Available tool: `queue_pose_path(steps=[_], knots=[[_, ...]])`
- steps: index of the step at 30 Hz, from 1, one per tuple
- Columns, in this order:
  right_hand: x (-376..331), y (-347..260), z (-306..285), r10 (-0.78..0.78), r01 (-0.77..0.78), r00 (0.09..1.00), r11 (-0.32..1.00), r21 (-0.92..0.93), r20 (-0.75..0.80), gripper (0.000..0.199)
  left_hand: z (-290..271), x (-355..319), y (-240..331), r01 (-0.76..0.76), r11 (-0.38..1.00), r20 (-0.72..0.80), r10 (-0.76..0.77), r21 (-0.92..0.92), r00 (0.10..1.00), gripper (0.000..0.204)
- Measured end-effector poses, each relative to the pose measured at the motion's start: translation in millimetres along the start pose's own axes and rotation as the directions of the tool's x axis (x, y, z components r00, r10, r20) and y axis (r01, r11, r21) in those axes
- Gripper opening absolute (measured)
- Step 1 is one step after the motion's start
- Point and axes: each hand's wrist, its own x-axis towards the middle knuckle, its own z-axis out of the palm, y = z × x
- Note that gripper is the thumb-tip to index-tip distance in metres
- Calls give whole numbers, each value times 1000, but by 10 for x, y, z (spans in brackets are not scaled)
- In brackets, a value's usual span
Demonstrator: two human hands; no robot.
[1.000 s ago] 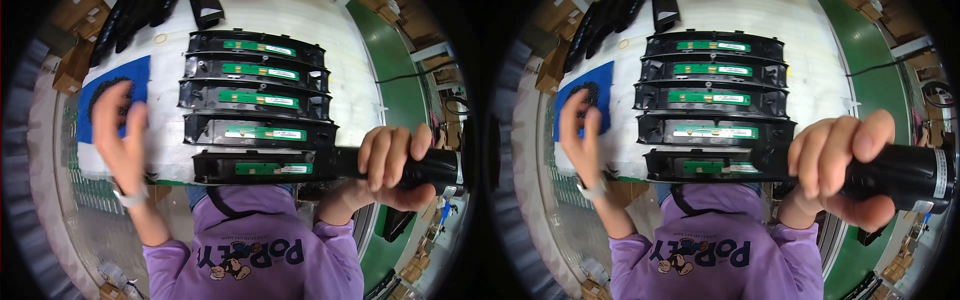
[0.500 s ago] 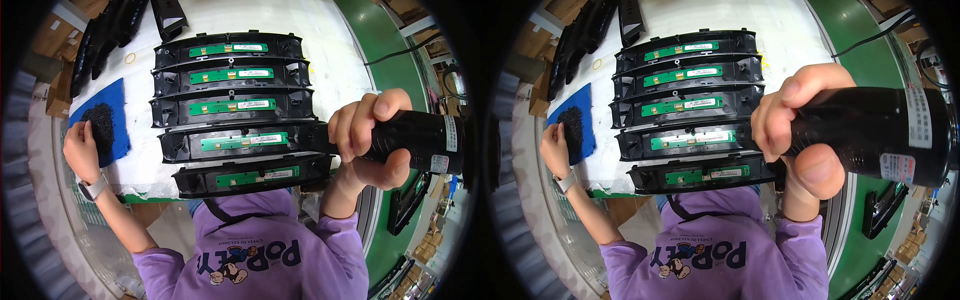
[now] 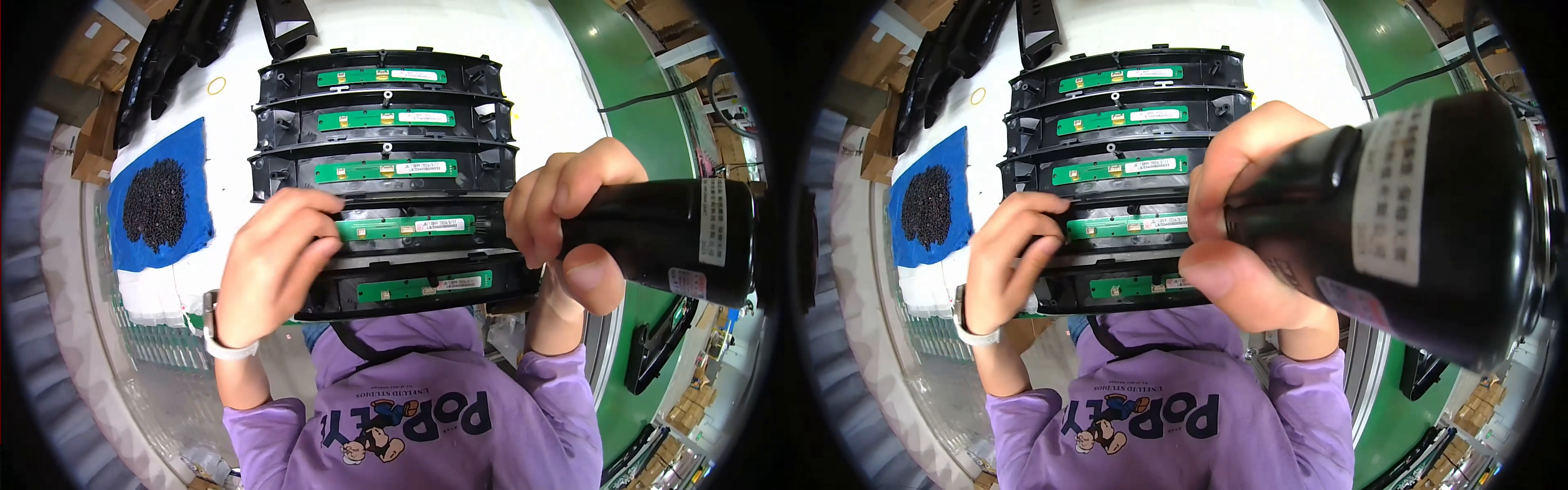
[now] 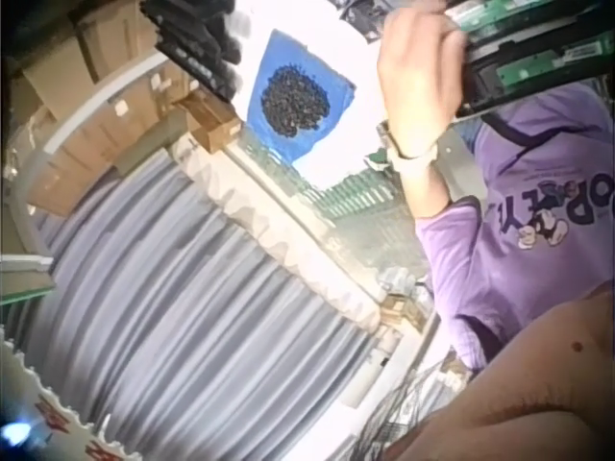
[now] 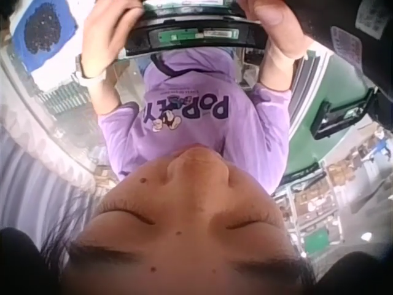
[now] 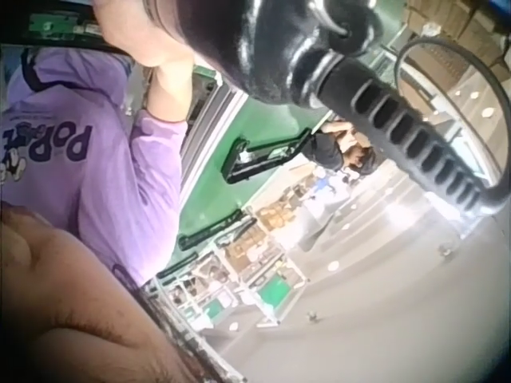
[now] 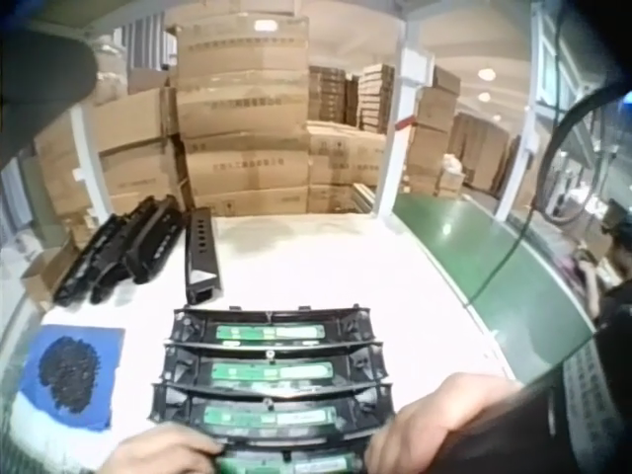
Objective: Assembling toner cartridges by installing electronic boards and components using an electric screwdriver.
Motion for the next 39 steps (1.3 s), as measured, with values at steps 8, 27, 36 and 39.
queue_pose_path(steps=[8, 27, 36, 39], knots=[[-7, -43, 10, -12, 21, 994, 996, -91, 105, 39, 113, -46, -26, -27, 997, -15, 28, 68, 999, 9], [-427, -158, -47, -513, 426, 854, 589, 687, -89, 29, 558, -181, 390, 19, 782, 81, 40, -623, 996, 7], [-477, -136, 60, -508, 424, 852, 528, 736, -126, 25, 633, -226, 453, 2, 794, 86, 63, -608, 994, 9], [-538, -135, 79, -484, 420, 867, 580, 698, -120, 26, 723, -293, 451, -20, 811, 44, 57, -585, 997, 9]])
